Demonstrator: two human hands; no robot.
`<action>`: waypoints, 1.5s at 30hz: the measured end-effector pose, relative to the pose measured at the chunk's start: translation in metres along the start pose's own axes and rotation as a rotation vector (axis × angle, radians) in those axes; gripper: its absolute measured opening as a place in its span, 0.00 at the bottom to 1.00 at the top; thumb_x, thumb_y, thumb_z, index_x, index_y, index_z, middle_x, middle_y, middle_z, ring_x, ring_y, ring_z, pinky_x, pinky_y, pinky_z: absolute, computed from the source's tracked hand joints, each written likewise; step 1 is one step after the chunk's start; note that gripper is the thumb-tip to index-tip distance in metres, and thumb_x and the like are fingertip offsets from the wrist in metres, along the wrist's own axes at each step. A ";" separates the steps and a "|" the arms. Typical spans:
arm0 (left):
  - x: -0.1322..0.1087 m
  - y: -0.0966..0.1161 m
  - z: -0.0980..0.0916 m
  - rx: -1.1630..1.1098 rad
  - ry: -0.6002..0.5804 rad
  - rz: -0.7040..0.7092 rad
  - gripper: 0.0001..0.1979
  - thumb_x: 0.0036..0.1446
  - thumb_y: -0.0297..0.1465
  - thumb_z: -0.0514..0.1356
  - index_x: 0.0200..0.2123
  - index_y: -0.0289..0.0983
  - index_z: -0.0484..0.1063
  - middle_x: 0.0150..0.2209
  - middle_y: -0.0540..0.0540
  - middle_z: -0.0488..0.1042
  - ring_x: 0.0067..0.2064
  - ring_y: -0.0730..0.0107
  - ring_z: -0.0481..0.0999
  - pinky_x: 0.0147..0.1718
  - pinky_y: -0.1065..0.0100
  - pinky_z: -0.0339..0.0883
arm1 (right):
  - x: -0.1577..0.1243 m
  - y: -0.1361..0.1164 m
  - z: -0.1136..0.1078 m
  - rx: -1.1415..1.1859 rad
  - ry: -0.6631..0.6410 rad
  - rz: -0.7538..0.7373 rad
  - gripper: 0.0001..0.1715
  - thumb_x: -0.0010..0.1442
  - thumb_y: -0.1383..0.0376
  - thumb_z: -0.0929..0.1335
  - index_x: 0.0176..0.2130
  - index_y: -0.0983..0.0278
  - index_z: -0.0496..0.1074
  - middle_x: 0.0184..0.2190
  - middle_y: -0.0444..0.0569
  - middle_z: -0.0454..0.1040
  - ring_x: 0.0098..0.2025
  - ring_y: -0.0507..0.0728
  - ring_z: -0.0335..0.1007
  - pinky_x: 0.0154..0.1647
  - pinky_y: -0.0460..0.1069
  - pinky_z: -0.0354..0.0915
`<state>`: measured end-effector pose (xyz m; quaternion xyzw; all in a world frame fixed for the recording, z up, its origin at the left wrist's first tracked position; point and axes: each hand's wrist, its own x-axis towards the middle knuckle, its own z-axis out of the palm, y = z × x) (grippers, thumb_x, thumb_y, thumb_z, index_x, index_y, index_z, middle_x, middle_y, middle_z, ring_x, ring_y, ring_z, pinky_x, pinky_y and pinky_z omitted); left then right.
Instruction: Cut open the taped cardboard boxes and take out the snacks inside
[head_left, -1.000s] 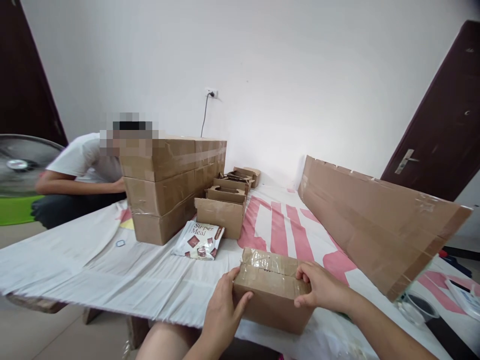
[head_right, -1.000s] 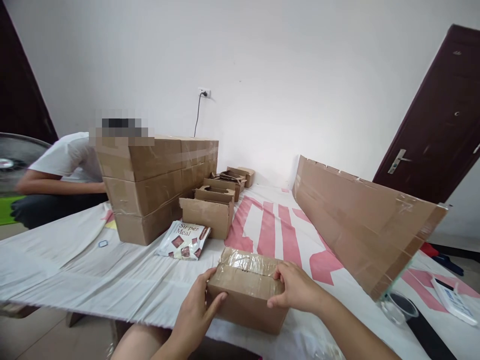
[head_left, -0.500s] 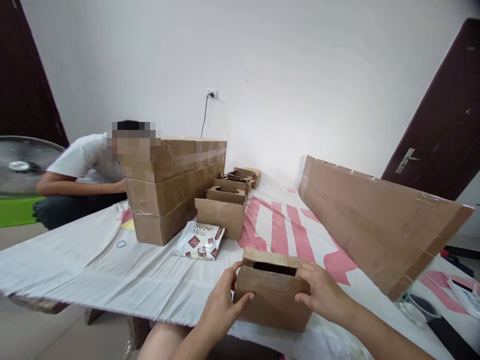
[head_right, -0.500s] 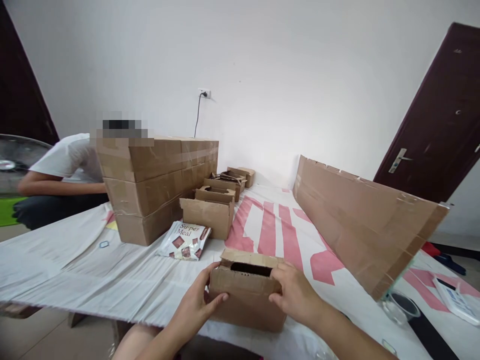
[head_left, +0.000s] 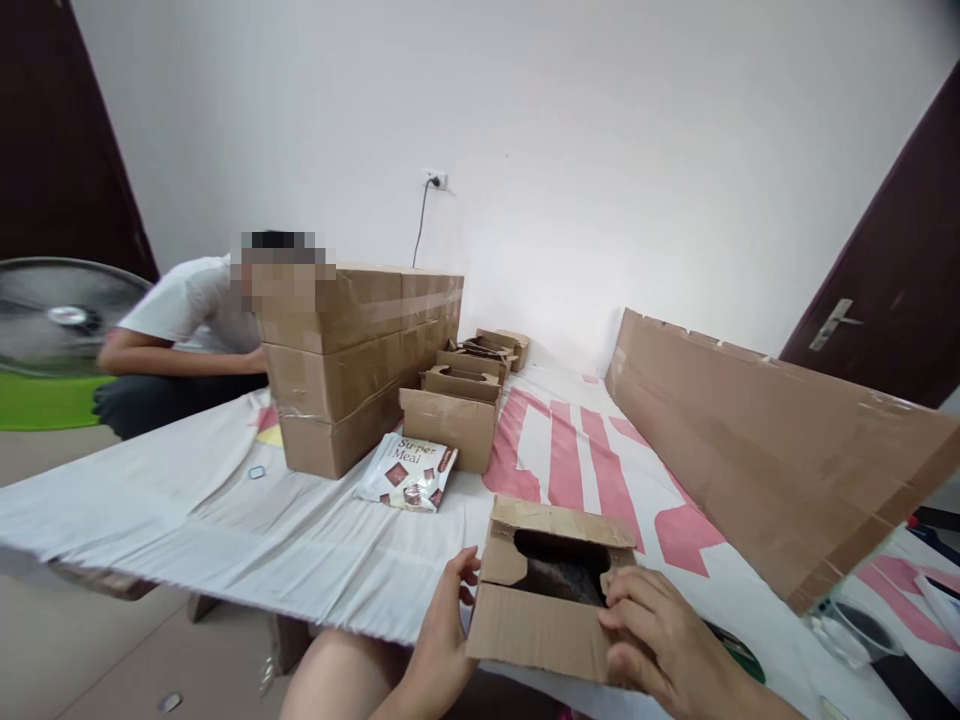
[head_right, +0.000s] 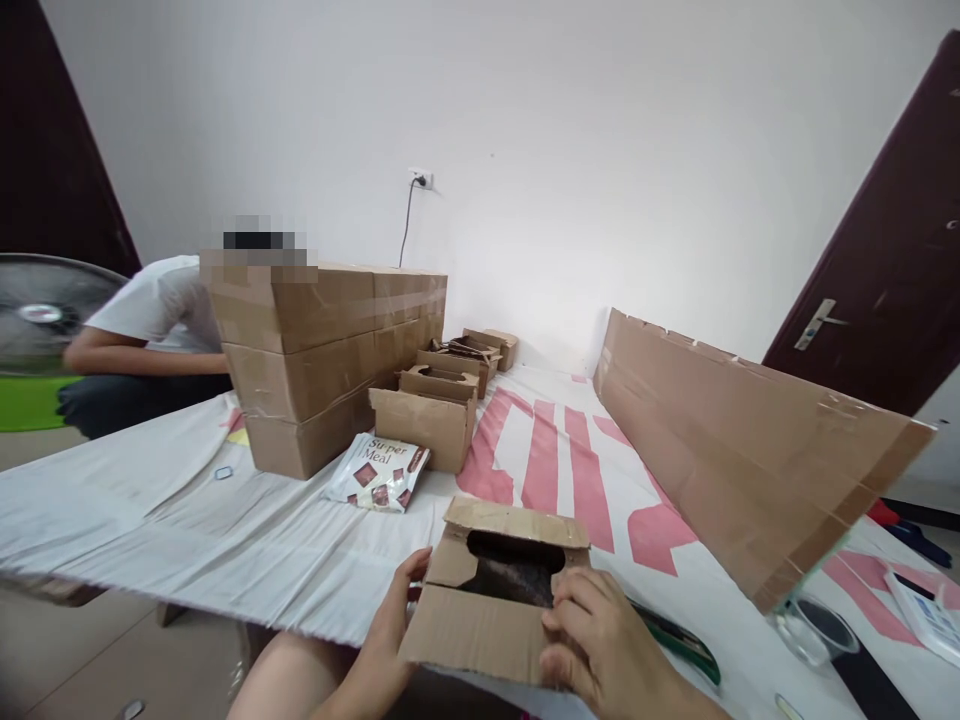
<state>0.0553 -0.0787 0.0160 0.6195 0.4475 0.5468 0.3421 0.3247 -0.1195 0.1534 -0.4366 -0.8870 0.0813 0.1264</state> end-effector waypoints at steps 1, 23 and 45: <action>-0.002 0.000 -0.001 -0.019 -0.009 0.015 0.29 0.51 0.35 0.62 0.55 0.38 0.56 0.48 0.41 0.68 0.45 0.60 0.71 0.44 0.58 0.68 | 0.002 0.003 0.001 0.018 -0.012 0.041 0.09 0.63 0.60 0.64 0.42 0.60 0.70 0.47 0.54 0.71 0.56 0.64 0.62 0.56 0.59 0.60; -0.004 0.037 -0.022 0.092 0.033 0.262 0.05 0.62 0.33 0.52 0.39 0.40 0.66 0.35 0.46 0.70 0.38 0.64 0.71 0.39 0.65 0.66 | 0.005 0.045 0.013 -0.357 0.226 0.329 0.36 0.55 0.42 0.66 0.51 0.64 0.70 0.56 0.60 0.66 0.62 0.73 0.52 0.60 0.68 0.51; 0.083 0.122 -0.001 0.854 -0.526 0.593 0.05 0.51 0.36 0.62 0.30 0.42 0.75 0.46 0.43 0.76 0.59 0.47 0.66 0.63 0.38 0.36 | 0.004 0.037 0.021 0.022 0.026 0.417 0.39 0.54 0.51 0.70 0.58 0.68 0.63 0.55 0.62 0.69 0.56 0.66 0.64 0.56 0.57 0.60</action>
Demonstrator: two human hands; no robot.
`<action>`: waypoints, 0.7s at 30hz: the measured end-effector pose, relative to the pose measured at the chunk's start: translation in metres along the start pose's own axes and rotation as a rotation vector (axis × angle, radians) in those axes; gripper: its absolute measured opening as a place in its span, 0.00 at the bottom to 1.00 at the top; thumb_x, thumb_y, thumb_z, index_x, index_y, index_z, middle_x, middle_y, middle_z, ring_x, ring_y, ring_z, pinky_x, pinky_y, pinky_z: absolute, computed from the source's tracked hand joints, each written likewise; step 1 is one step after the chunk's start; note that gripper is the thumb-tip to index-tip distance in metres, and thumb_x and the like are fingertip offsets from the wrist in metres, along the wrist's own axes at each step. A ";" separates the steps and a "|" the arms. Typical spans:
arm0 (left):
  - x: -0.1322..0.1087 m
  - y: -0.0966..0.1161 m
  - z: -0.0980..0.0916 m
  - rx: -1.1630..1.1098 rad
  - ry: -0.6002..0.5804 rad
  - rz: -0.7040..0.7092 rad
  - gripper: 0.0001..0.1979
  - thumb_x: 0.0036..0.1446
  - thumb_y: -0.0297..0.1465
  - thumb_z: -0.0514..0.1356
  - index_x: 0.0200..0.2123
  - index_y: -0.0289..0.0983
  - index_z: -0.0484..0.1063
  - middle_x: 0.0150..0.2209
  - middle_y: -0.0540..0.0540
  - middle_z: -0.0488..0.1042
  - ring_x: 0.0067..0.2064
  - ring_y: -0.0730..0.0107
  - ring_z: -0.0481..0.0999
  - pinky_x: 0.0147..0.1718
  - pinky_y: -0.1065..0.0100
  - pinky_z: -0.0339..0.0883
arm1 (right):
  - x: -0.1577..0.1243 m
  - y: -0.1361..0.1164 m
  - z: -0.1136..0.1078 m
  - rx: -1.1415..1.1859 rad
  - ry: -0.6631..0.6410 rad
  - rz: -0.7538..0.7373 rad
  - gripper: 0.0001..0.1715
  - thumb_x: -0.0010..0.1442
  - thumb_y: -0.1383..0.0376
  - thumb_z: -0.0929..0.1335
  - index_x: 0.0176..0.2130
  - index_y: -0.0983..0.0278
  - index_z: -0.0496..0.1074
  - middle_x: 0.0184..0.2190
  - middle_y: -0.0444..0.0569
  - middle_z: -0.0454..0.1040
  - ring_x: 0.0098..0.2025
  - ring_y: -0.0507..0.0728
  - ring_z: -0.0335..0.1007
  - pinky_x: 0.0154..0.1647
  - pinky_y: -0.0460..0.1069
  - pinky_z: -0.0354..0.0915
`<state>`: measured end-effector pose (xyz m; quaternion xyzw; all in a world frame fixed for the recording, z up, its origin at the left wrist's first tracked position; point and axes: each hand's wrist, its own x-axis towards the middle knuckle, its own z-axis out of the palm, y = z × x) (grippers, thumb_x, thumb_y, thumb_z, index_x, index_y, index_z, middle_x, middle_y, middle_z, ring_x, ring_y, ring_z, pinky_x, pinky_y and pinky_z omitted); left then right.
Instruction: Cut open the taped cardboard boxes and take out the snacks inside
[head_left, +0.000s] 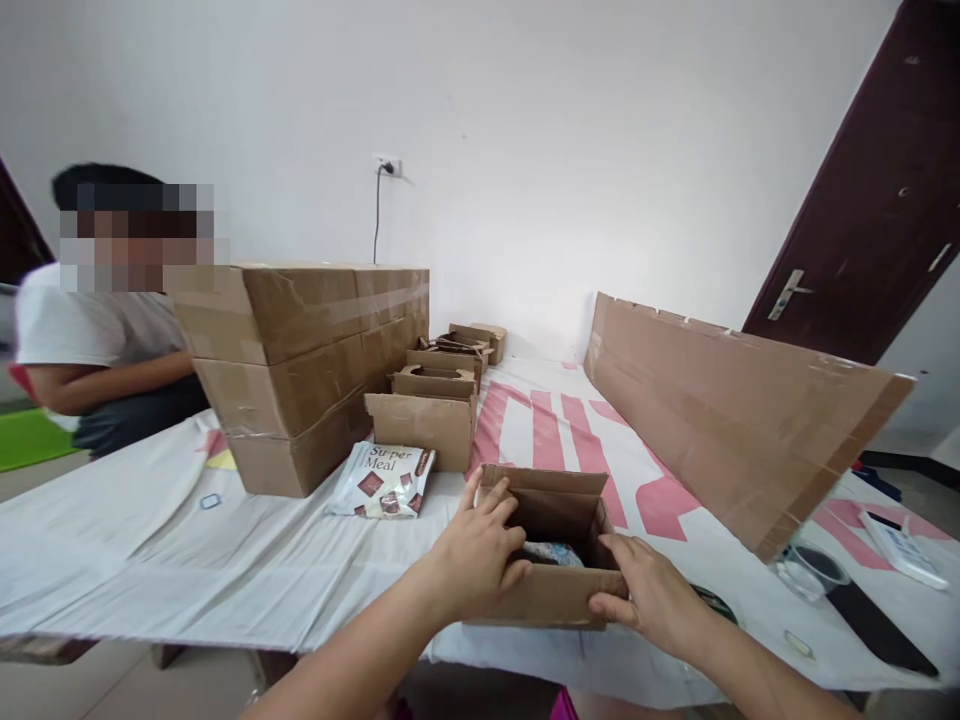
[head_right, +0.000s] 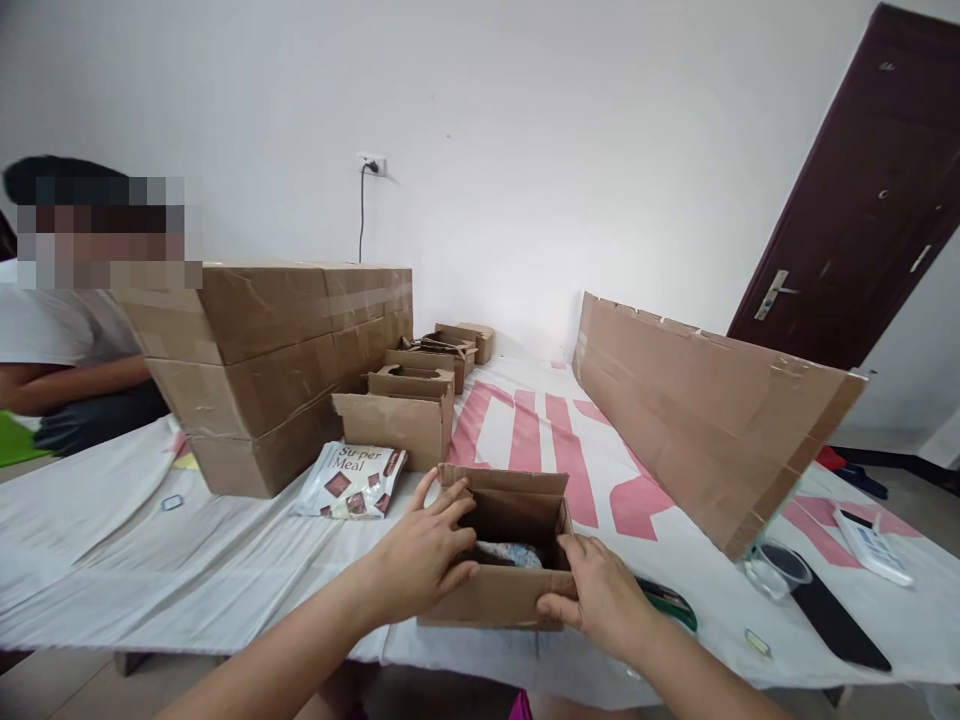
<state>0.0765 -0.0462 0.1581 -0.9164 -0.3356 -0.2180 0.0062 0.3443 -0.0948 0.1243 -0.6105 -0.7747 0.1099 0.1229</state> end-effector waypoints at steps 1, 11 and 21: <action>0.001 -0.004 0.000 0.050 0.026 -0.015 0.07 0.50 0.36 0.63 0.33 0.42 0.75 0.50 0.42 0.74 0.61 0.46 0.63 0.63 0.38 0.36 | 0.000 0.000 0.000 0.003 -0.004 0.002 0.39 0.54 0.50 0.70 0.58 0.67 0.63 0.55 0.61 0.69 0.56 0.66 0.64 0.56 0.57 0.60; -0.028 -0.033 0.009 0.259 0.315 -0.366 0.06 0.56 0.28 0.54 0.37 0.38 0.69 0.38 0.40 0.75 0.41 0.52 0.73 0.40 0.55 0.65 | 0.004 -0.003 -0.001 -0.014 -0.021 0.039 0.40 0.54 0.50 0.70 0.59 0.68 0.63 0.56 0.62 0.67 0.57 0.67 0.63 0.57 0.58 0.60; -0.037 -0.026 0.026 0.072 0.152 -0.138 0.10 0.60 0.39 0.56 0.34 0.40 0.74 0.41 0.43 0.73 0.44 0.55 0.71 0.42 0.56 0.67 | 0.002 -0.007 -0.002 -0.023 -0.016 0.023 0.40 0.55 0.50 0.69 0.58 0.71 0.63 0.55 0.64 0.68 0.57 0.67 0.63 0.57 0.59 0.60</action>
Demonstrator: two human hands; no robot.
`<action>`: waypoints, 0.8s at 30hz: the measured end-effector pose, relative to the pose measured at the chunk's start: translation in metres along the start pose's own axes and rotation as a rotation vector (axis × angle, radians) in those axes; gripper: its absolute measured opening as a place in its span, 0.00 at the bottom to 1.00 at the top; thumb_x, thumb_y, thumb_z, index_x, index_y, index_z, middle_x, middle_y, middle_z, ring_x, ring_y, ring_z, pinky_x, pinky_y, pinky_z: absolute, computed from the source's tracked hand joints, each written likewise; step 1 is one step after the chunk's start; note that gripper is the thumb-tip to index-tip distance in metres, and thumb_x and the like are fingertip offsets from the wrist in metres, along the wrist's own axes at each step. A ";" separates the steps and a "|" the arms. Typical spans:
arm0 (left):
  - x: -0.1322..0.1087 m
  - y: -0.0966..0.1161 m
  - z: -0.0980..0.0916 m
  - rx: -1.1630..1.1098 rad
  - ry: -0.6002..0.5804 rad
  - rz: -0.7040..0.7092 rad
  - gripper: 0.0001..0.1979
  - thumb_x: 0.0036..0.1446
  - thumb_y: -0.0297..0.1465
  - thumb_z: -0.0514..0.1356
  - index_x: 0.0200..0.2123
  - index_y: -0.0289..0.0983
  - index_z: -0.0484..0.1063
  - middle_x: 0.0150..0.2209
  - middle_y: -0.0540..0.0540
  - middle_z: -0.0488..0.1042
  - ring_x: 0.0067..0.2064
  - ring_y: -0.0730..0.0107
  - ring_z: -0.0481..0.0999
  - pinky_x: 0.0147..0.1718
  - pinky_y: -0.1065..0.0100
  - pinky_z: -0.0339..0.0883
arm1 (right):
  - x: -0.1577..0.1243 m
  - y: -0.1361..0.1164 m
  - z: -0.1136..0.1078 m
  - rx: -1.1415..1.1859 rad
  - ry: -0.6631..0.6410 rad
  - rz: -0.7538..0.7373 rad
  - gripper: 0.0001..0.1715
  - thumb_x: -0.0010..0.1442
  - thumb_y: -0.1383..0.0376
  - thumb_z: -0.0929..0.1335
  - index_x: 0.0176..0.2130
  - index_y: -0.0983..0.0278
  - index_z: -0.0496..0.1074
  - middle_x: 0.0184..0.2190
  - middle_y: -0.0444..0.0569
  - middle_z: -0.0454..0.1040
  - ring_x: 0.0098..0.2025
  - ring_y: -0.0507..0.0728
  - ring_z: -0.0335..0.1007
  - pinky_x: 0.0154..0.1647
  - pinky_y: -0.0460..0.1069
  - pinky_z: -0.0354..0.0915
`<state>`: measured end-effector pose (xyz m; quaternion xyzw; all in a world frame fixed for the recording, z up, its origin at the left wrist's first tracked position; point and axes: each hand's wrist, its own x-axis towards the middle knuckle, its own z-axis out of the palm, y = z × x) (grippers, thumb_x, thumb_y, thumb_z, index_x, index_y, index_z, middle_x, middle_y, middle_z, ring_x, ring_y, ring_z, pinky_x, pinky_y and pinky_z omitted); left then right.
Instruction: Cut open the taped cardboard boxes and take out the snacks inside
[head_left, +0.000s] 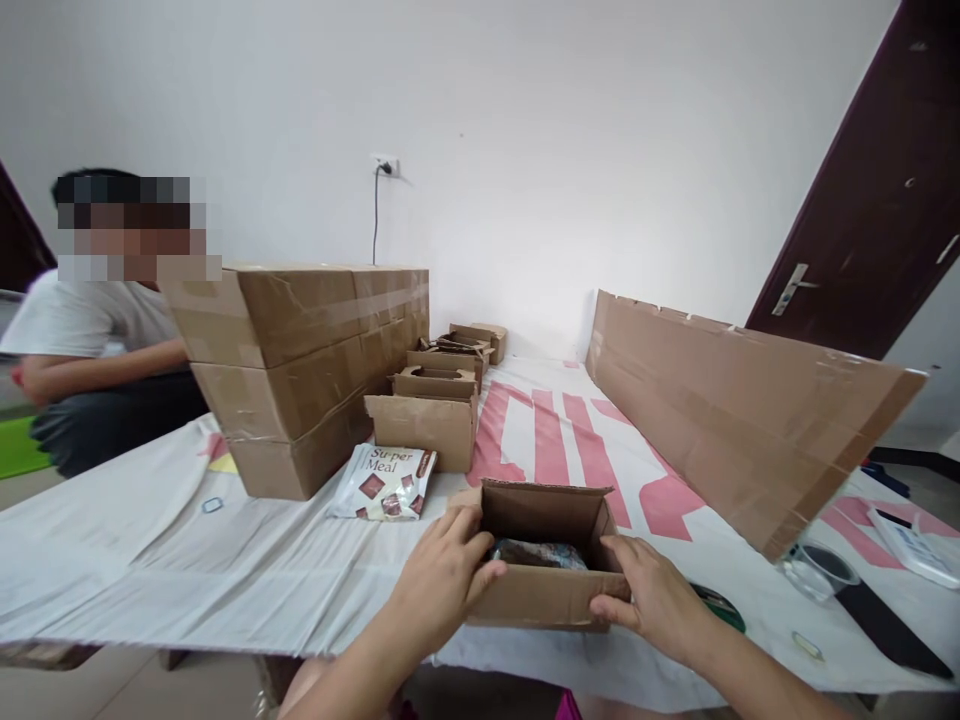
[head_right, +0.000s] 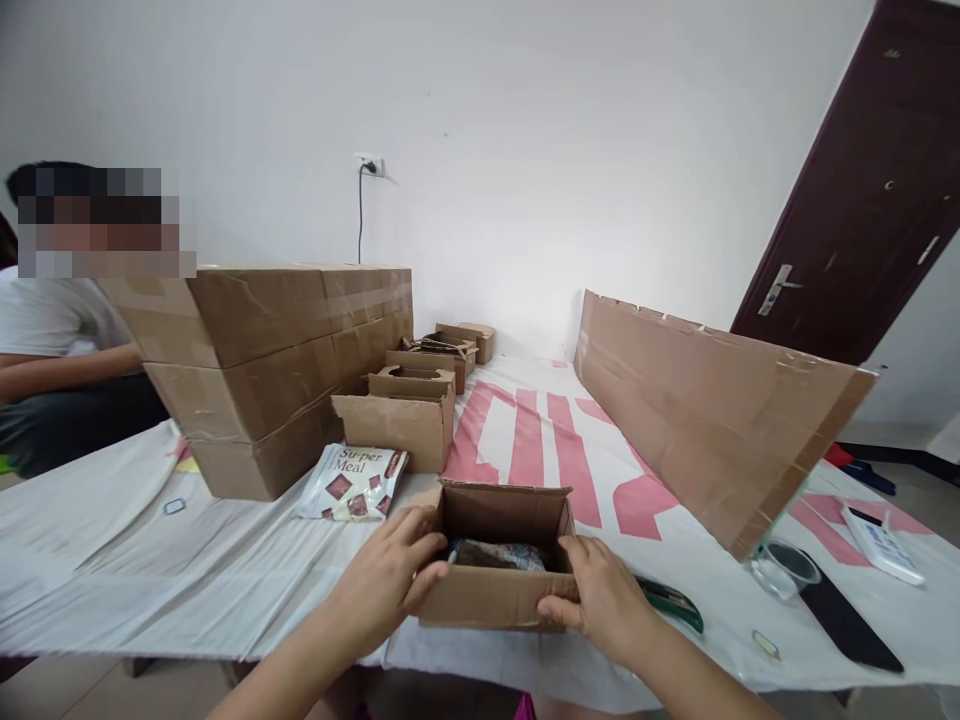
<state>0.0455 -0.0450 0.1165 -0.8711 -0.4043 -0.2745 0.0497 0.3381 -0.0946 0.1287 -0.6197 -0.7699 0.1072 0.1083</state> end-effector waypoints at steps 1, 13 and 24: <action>-0.004 0.002 0.003 -0.018 0.000 0.014 0.11 0.59 0.41 0.58 0.33 0.40 0.74 0.45 0.42 0.72 0.48 0.53 0.70 0.44 0.55 0.67 | 0.000 0.000 0.001 -0.004 0.011 -0.003 0.40 0.56 0.50 0.69 0.58 0.71 0.63 0.55 0.64 0.68 0.57 0.67 0.63 0.57 0.59 0.60; -0.040 0.023 0.019 -0.051 0.135 -0.062 0.07 0.58 0.35 0.59 0.30 0.40 0.67 0.52 0.43 0.69 0.58 0.50 0.61 0.48 0.50 0.71 | -0.007 0.017 0.018 -0.203 0.628 -0.095 0.41 0.62 0.47 0.61 0.64 0.67 0.49 0.60 0.66 0.58 0.62 0.71 0.55 0.56 0.67 0.61; -0.060 0.036 0.016 0.153 0.284 0.103 0.07 0.54 0.32 0.61 0.36 0.39 0.68 0.54 0.39 0.67 0.64 0.44 0.53 0.50 0.49 0.65 | -0.016 -0.004 0.014 -0.342 0.508 -0.371 0.23 0.63 0.61 0.64 0.56 0.63 0.65 0.56 0.57 0.67 0.57 0.63 0.63 0.55 0.60 0.66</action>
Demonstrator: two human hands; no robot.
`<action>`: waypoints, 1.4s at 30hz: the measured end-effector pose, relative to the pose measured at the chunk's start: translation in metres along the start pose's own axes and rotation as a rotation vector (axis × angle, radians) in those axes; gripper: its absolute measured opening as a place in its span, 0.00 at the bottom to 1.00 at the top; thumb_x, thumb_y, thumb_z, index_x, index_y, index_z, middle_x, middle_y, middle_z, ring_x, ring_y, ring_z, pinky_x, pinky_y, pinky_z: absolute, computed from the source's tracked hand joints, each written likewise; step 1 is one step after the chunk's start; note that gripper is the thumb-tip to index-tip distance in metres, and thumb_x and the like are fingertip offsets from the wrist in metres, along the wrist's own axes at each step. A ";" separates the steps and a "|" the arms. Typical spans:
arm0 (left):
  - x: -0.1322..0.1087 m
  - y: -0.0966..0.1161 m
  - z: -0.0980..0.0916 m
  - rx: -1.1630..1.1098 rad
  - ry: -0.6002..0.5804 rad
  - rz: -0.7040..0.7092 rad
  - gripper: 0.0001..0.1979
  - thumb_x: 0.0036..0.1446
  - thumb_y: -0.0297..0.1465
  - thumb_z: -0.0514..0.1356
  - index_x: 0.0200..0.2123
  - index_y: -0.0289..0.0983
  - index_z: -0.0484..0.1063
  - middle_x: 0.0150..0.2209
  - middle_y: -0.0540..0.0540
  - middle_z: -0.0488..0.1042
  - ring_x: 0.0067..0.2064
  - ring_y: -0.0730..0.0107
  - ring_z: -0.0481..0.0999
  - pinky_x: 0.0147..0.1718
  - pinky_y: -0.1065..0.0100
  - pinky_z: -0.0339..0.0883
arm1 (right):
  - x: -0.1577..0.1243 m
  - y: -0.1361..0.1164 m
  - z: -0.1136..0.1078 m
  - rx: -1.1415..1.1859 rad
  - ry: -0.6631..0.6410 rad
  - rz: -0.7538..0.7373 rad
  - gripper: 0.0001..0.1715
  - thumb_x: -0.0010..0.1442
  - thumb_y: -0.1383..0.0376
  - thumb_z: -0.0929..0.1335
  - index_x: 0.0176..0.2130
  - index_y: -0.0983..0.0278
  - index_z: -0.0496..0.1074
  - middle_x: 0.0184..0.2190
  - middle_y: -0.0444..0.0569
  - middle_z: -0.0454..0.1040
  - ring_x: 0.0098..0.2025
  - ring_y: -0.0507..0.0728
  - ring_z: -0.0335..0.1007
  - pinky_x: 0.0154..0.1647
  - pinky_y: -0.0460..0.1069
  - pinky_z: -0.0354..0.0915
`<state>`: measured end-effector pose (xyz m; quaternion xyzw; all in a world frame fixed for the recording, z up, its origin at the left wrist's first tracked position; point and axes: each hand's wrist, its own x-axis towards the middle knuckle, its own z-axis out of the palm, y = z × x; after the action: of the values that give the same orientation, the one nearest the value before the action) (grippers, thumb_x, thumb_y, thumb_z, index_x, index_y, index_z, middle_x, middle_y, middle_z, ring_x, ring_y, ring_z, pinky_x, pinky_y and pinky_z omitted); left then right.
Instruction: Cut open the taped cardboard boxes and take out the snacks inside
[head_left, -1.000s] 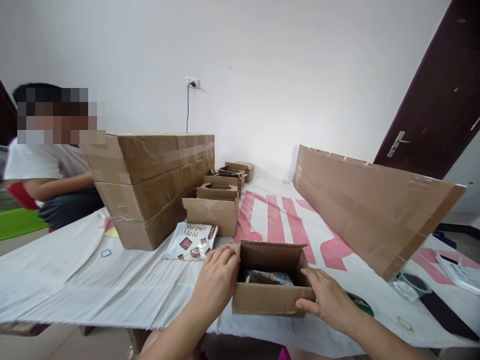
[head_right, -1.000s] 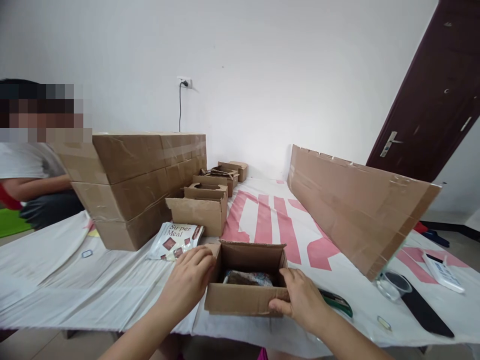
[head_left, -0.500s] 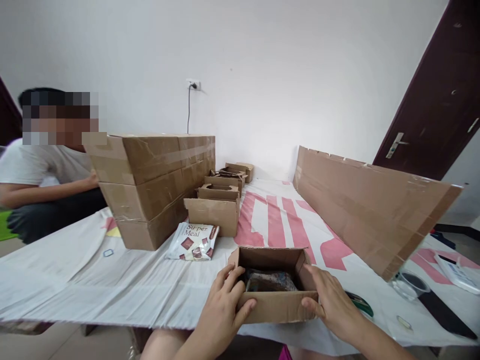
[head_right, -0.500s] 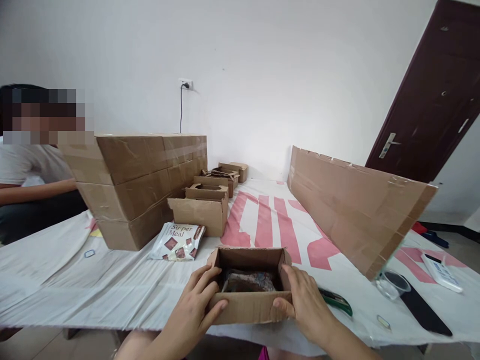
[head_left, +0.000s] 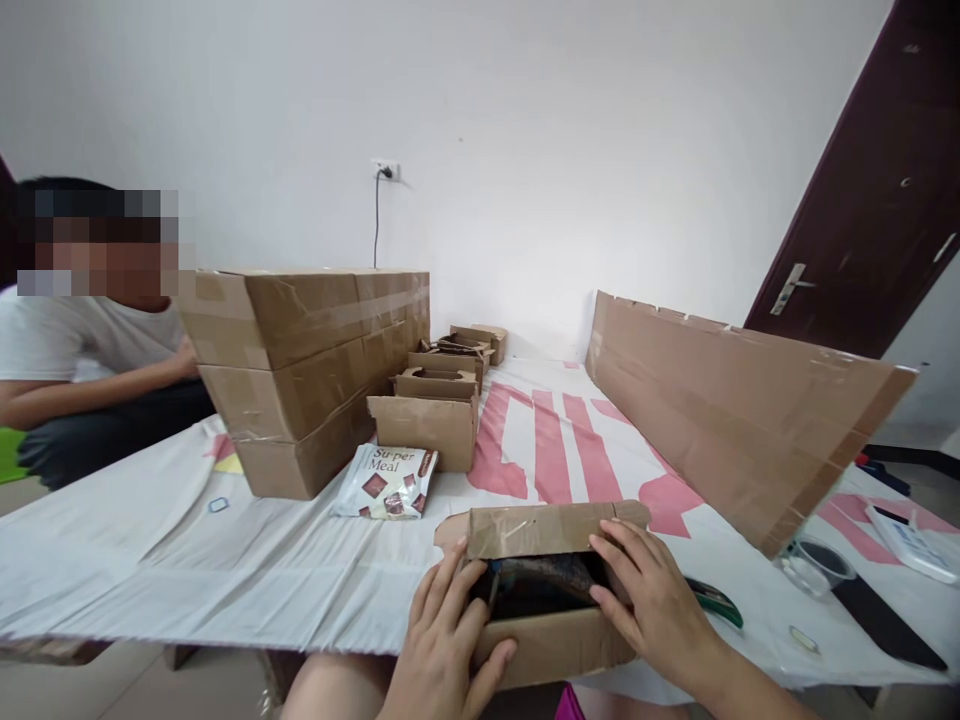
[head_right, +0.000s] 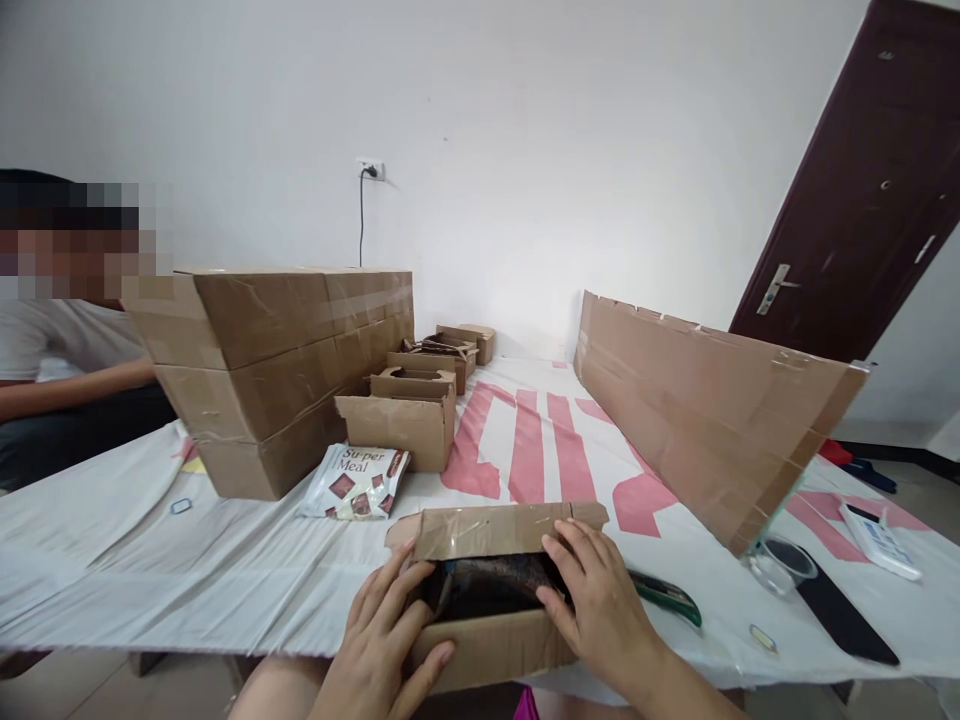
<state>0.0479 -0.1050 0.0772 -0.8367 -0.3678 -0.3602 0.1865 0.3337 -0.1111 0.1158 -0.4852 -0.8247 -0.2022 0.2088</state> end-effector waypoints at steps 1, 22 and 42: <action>0.000 0.000 -0.001 0.001 -0.006 0.011 0.07 0.54 0.32 0.61 0.36 0.39 0.68 0.54 0.39 0.67 0.65 0.44 0.53 0.51 0.49 0.64 | -0.002 0.000 0.001 0.005 0.007 0.000 0.23 0.63 0.61 0.64 0.56 0.63 0.65 0.56 0.57 0.67 0.57 0.63 0.63 0.55 0.60 0.66; 0.000 0.002 0.000 -0.028 -0.051 -0.047 0.05 0.56 0.33 0.59 0.35 0.39 0.68 0.57 0.39 0.66 0.65 0.47 0.54 0.47 0.54 0.70 | 0.006 -0.006 0.001 0.098 0.034 0.048 0.21 0.61 0.64 0.65 0.54 0.63 0.67 0.54 0.57 0.67 0.57 0.64 0.63 0.54 0.61 0.67; -0.002 0.006 0.001 -0.026 0.014 -0.062 0.07 0.53 0.30 0.60 0.36 0.38 0.69 0.55 0.37 0.68 0.64 0.46 0.57 0.49 0.54 0.68 | 0.098 -0.032 0.010 0.234 -0.036 -0.628 0.18 0.67 0.70 0.59 0.52 0.64 0.70 0.54 0.48 0.73 0.57 0.55 0.63 0.54 0.53 0.64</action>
<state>0.0521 -0.1090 0.0747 -0.8249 -0.3874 -0.3765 0.1668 0.2604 -0.0503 0.1565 -0.1839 -0.9551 -0.1520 0.1759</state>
